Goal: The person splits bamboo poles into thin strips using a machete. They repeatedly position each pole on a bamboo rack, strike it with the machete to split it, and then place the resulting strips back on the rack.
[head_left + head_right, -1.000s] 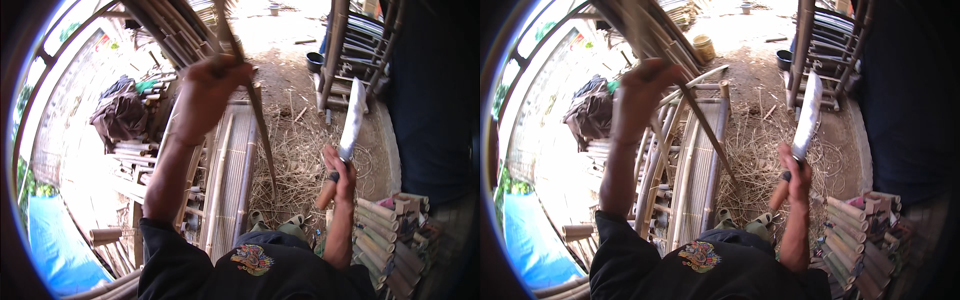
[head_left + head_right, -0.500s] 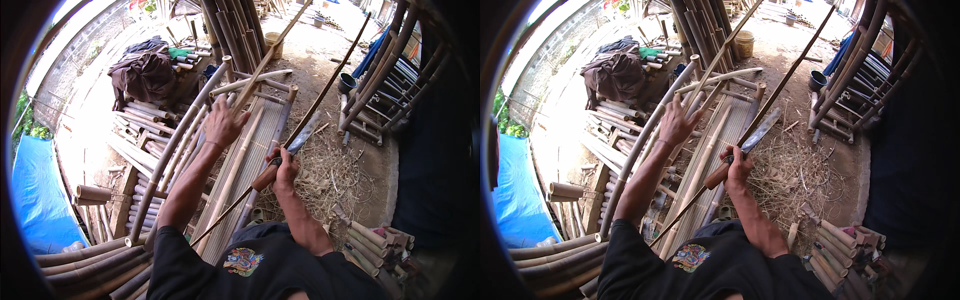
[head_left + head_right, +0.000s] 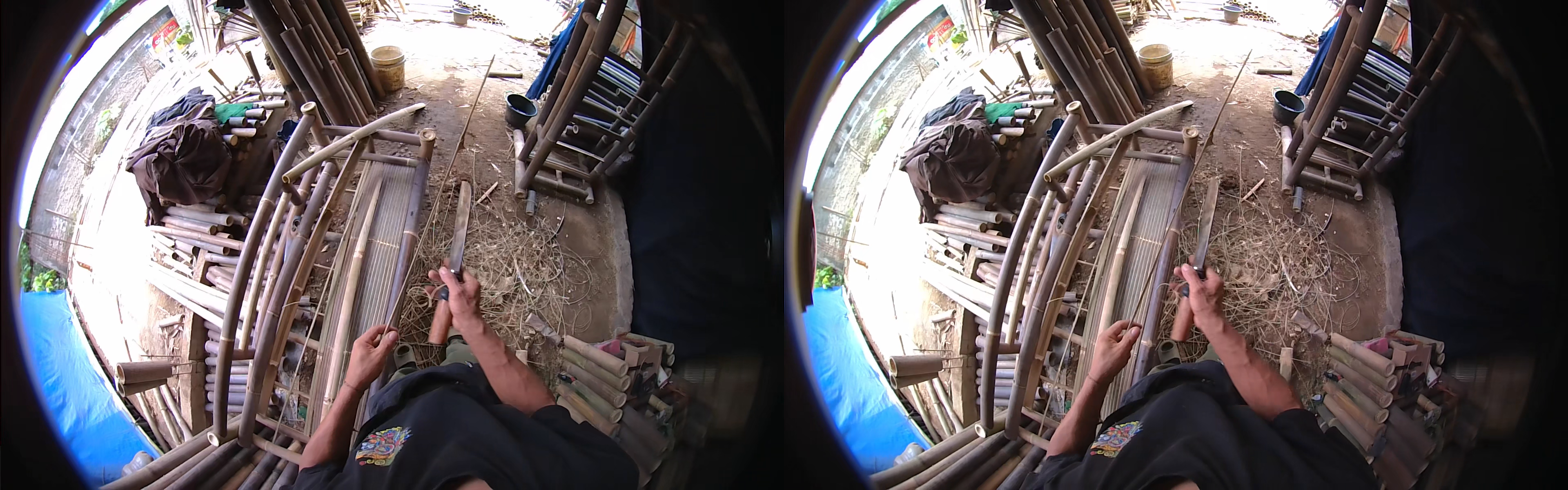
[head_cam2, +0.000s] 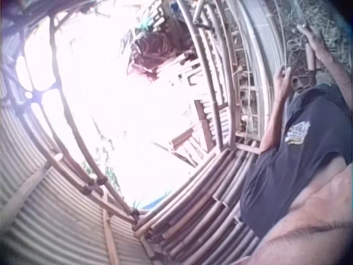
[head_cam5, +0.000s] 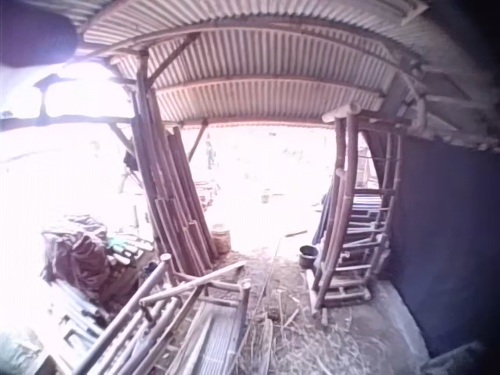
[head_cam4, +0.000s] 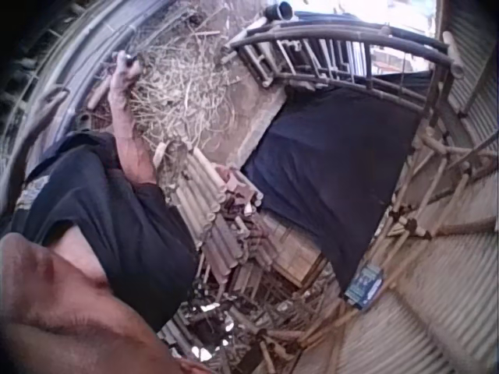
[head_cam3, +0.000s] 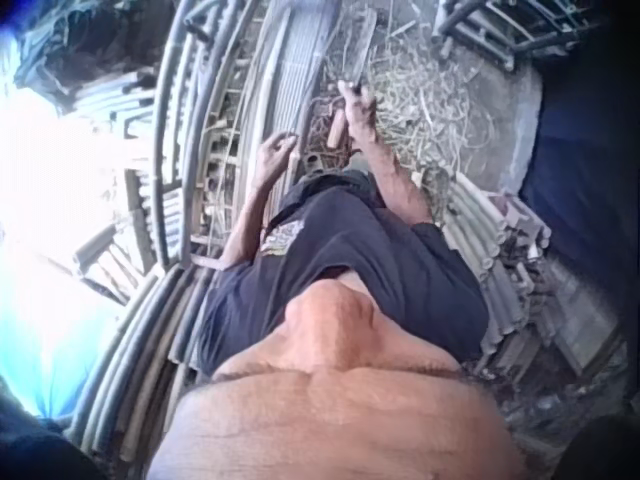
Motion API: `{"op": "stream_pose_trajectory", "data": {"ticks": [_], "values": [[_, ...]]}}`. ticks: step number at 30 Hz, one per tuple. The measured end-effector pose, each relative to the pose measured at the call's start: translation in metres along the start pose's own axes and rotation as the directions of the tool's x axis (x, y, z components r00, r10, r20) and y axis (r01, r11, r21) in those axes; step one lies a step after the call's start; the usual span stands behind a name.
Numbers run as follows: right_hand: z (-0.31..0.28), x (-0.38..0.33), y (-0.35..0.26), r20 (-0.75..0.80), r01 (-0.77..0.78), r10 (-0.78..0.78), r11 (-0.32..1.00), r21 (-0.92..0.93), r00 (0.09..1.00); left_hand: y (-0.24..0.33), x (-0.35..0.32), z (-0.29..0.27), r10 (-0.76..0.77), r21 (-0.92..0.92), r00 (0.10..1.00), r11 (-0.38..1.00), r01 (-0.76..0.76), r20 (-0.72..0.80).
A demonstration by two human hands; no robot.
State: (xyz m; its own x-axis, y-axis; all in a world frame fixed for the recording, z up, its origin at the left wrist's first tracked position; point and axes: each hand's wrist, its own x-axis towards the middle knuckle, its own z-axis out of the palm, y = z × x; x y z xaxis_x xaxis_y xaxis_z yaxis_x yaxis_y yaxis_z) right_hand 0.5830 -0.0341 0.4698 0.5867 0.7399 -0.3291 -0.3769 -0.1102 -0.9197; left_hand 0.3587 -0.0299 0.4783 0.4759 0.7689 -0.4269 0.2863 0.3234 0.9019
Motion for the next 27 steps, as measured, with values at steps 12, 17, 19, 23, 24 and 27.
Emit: {"op": "stream_pose_trajectory", "data": {"ticks": [12, 17, 19, 23, 24, 27], "values": [[-0.241, 0.086, -0.105, 0.201, 0.458, -0.636, 0.269, -0.847, 0.745, 0.063, 0.04, 0.069, -0.092, -0.188, 0.856, 0.958, 0.215, 0.509], [-0.239, 0.104, -0.173, 0.08, 0.307, -0.442, 0.472, -0.827, 0.894, 0.09, 0.098, 0.129, 0.143, -0.596, 0.893, 0.787, 0.159, 0.428], [-0.229, 0.111, -0.195, 0.157, 0.356, -0.415, 0.463, -0.812, 0.896, 0.094, 0.137, 0.146, 0.162, -0.609, 0.912, 0.785, 0.112, 0.376], [-0.213, 0.141, -0.197, 0.345, 0.56, -0.579, 0.242, -0.792, 0.739, 0.12, 0.154, 0.172, 0.139, -0.437, 0.957, 0.9, -0.015, 0.254], [-0.208, 0.143, -0.198, 0.344, 0.553, -0.562, 0.255, -0.793, 0.752, 0.123, 0.152, 0.175, 0.153, -0.419, 0.961, 0.907, -0.045, 0.229], [-0.194, 0.149, -0.194, 0.347, 0.546, -0.525, 0.288, -0.787, 0.777, 0.13, 0.146, 0.174, 0.19, -0.38, 0.965, 0.918, -0.111, 0.178]]}}
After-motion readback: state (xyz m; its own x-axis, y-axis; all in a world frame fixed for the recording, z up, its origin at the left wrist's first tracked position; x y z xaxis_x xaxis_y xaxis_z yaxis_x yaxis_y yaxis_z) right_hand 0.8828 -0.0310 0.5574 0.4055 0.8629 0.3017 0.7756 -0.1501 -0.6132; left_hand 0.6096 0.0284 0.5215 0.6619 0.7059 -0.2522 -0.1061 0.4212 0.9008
